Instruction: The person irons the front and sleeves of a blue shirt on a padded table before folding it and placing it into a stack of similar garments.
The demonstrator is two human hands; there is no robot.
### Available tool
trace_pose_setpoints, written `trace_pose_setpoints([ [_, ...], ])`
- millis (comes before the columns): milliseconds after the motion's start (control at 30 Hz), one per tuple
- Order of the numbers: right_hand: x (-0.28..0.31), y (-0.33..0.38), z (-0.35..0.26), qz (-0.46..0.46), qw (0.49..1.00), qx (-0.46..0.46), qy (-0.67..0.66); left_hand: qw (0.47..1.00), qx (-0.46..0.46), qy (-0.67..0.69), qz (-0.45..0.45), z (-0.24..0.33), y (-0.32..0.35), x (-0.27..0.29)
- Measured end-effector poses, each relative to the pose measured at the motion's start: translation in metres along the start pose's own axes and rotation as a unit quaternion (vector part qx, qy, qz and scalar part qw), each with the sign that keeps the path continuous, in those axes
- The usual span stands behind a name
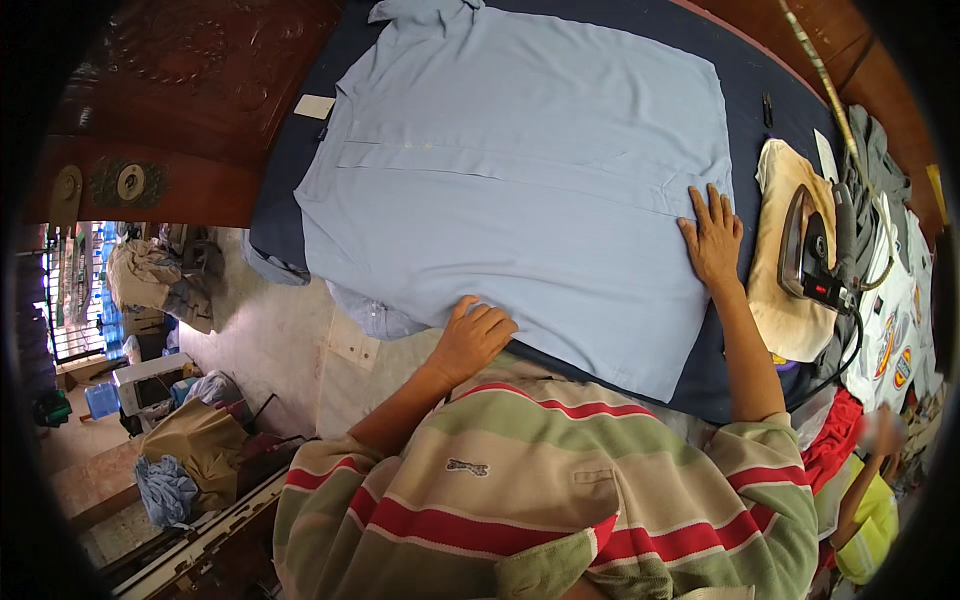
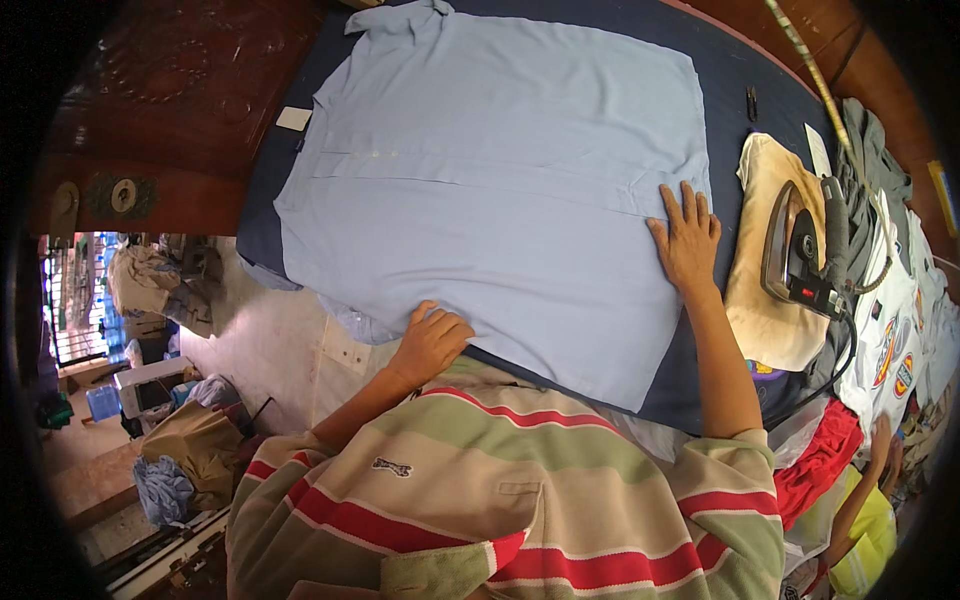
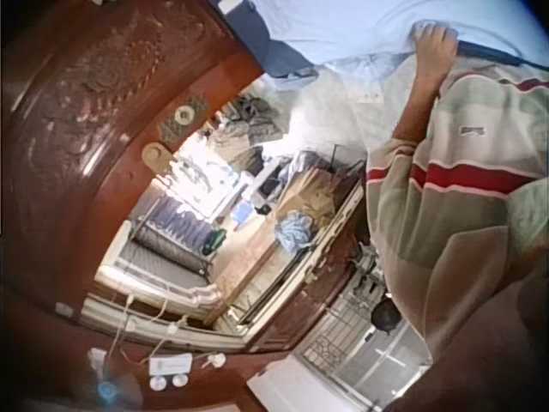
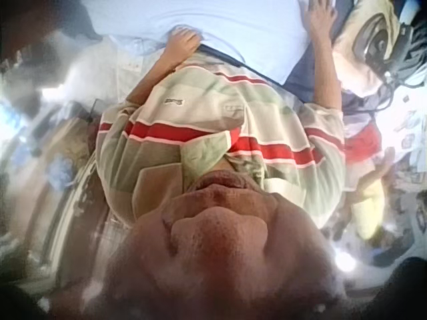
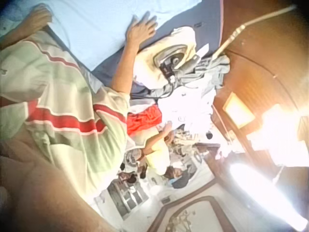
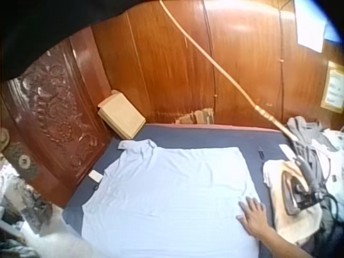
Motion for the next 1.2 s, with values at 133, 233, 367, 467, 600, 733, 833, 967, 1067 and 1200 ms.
trace_pose_setpoints([
  [133, -0.009, 0.000, 0.008, 0.006, 1.000, -0.009, -0.003, 0.999, 0.030, 0.013, -0.030, 0.009, 0.023, -0.008],
  [233, -0.004, -0.008, 0.011, 0.019, 0.998, -0.029, -0.048, 0.989, 0.090, -0.038, 0.115, -0.022, 0.008, 0.037],
  [367, 0.005, -0.023, 0.038, 0.118, 0.973, -0.175, -0.089, 0.932, 0.175, -0.107, 0.297, -0.144, -0.029, 0.105],
  [467, -0.004, -0.028, 0.048, 0.049, 0.976, -0.210, -0.037, 0.853, 0.331, -0.094, 0.391, -0.260, -0.023, 0.143],
  [600, -0.021, -0.030, 0.075, -0.025, 0.969, -0.234, -0.077, 0.844, 0.379, -0.120, 0.359, -0.324, -0.034, 0.161],
  [733, -0.018, -0.028, 0.050, 0.037, 0.974, -0.215, 0.060, 0.880, 0.342, -0.175, 0.279, -0.343, -0.058, 0.154],
  [833, -0.015, -0.029, 0.045, 0.067, 0.973, -0.203, 0.082, 0.875, 0.389, -0.199, 0.208, -0.346, -0.072, 0.139],
  [967, -0.016, -0.029, 0.056, 0.089, 0.973, -0.204, 0.061, 0.874, 0.413, -0.155, 0.205, -0.353, -0.070, 0.136],
  [1067, -0.016, -0.029, 0.057, 0.081, 0.975, -0.200, 0.058, 0.874, 0.413, -0.160, 0.201, -0.355, -0.068, 0.137],
  [1200, -0.015, -0.029, 0.056, 0.068, 0.976, -0.198, 0.059, 0.869, 0.407, -0.220, 0.173, -0.352, -0.069, 0.139],
])
Point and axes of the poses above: each hand's wrist, its own y-axis away from the middle knuckle, its own x-axis out of the back of the hand, z = x × y, the point moved 5 cm from there along -y, towards the middle knuckle, and after that the axes turned 4 degrees about y, right-handed, at the moved point
